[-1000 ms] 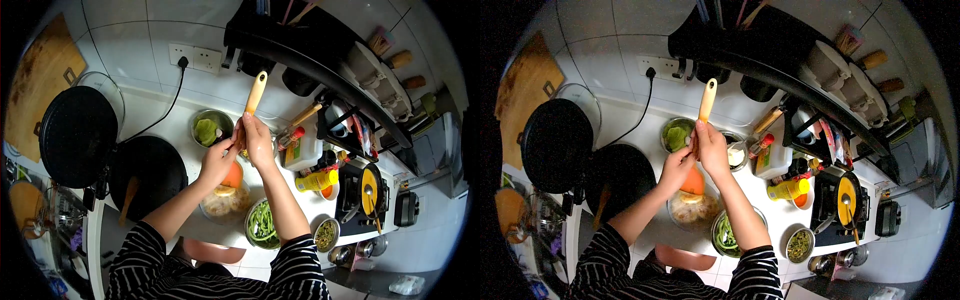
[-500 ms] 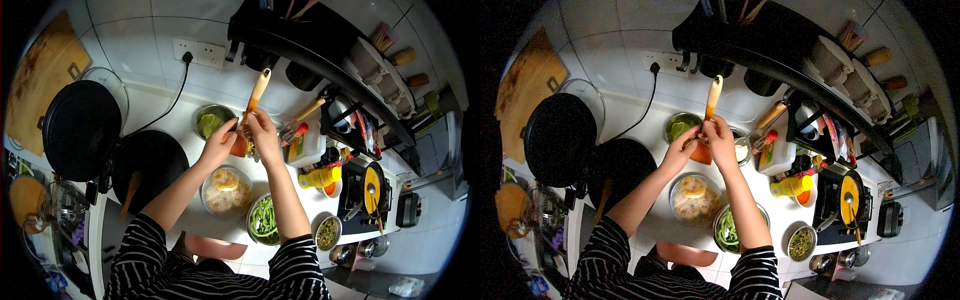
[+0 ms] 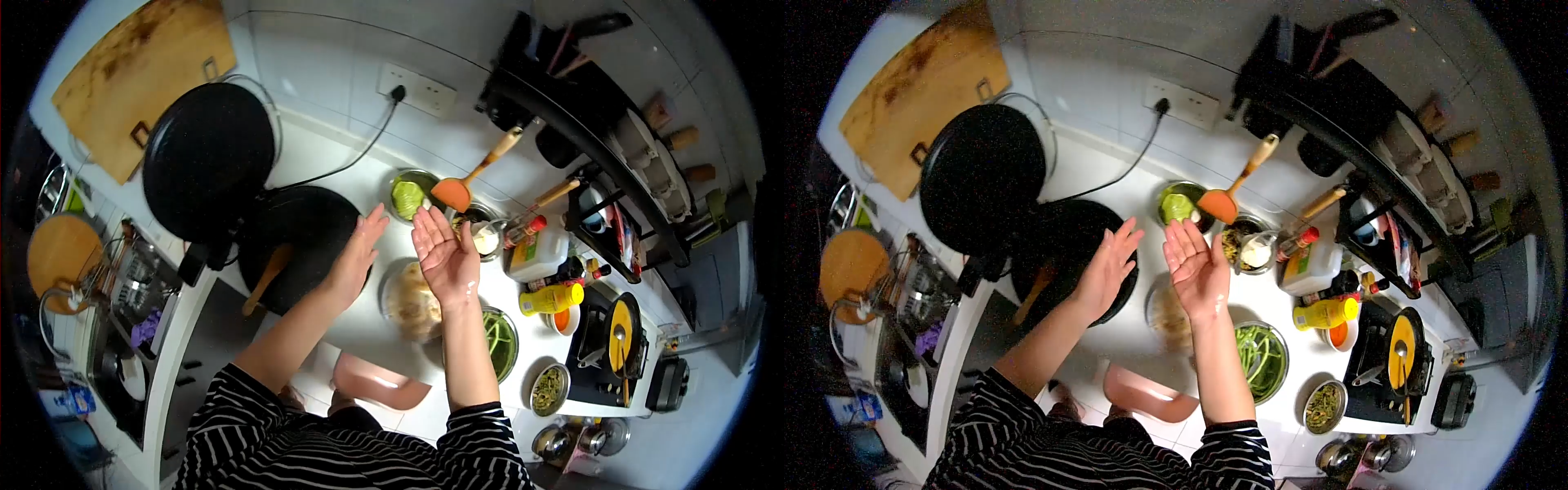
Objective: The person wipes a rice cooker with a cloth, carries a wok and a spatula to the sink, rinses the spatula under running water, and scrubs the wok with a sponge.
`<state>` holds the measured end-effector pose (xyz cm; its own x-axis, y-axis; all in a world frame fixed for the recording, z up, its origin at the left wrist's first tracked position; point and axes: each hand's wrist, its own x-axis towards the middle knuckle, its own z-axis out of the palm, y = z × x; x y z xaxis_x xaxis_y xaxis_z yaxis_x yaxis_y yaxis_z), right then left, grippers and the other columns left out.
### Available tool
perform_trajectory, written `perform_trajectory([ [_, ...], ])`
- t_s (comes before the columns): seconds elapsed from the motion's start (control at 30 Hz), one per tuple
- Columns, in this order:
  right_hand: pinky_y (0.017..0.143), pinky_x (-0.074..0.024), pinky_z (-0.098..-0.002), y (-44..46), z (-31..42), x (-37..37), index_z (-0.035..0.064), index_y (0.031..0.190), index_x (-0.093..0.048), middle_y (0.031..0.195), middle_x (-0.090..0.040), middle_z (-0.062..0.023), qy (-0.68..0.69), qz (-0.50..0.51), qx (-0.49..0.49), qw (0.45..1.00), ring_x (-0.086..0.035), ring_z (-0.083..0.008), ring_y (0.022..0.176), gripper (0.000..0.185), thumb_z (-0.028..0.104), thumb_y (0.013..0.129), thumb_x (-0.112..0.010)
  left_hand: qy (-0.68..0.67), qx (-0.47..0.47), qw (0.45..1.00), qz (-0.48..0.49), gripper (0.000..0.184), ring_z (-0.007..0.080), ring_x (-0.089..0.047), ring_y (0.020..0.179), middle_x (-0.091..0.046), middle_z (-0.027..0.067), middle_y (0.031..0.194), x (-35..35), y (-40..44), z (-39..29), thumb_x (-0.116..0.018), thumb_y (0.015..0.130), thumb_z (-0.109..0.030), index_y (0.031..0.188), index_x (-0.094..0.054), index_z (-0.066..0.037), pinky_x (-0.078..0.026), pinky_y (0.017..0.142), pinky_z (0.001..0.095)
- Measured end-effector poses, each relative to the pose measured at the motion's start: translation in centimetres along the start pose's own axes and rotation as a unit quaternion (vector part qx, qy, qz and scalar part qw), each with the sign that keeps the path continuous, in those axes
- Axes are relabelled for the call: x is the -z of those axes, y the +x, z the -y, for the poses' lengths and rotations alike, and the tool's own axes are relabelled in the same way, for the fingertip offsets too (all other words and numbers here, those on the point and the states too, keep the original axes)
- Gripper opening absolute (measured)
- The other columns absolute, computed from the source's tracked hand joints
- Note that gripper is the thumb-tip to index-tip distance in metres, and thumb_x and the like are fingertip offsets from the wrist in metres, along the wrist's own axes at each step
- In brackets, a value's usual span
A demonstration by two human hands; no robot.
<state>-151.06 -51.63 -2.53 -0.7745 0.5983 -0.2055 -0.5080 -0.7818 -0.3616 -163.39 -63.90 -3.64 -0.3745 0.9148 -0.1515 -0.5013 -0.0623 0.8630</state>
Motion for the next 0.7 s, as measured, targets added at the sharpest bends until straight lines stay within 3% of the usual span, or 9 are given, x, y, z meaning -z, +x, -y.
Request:
perform_trajectory([
  [0.13,0.103,-0.0367,-0.0382,-1.1,-5.1,-2.3,-0.0022,0.13,-0.04,0.134,-0.044,-0.0173,0.008,0.014,-0.013,1.0,-0.044,-0.0276,0.123,0.053,0.039,0.097,-0.035,-0.031,-0.018,0.999,-0.001,0.069,0.0237,-0.004,0.141,-0.013,0.0126,0.151,5.0,-5.6,-2.0,-0.017,0.093,-0.06,0.146,-0.015,-0.017,0.003,0.11,0.042],
  [0.3,0.101,-0.039,-0.0376,-3.3,-16.2,-7.6,-0.0013,0.129,-0.041,0.134,-0.045,-0.0165,-0.033,0.065,-0.066,0.995,-0.047,-0.0267,0.121,0.049,0.036,0.097,-0.036,0.005,-0.076,0.996,-0.037,0.069,0.0248,-0.004,0.141,-0.013,0.0136,0.151,13.5,-17.2,-3.4,-0.013,0.094,-0.057,0.146,-0.015,-0.01,0.005,0.11,0.0422],
  [0.53,0.1,-0.0397,-0.0371,-7.9,-40.6,-15.8,-0.0021,0.128,-0.044,0.132,-0.047,-0.0167,-0.068,0.14,-0.248,0.956,-0.047,-0.0271,0.121,0.046,0.032,0.097,-0.039,0.003,-0.138,0.972,-0.19,0.069,0.0229,-0.005,0.14,-0.016,0.0135,0.15,28.1,-38.0,-6.4,-0.013,0.095,-0.054,0.144,-0.018,-0.006,0.005,0.111,0.0415],
  [0.7,0.097,-0.0424,-0.0345,-12.4,-59.6,-18.8,0.0011,0.126,-0.045,0.129,-0.05,-0.014,-0.12,0.164,-0.395,0.896,-0.05,-0.0232,0.117,0.042,0.031,0.097,-0.04,-0.011,-0.185,0.927,-0.327,0.065,0.0217,-0.013,0.139,-0.021,0.0131,0.149,37.0,-53.1,-6.5,-0.016,0.098,-0.05,0.143,-0.021,-0.005,-0.003,0.112,0.0347],
])
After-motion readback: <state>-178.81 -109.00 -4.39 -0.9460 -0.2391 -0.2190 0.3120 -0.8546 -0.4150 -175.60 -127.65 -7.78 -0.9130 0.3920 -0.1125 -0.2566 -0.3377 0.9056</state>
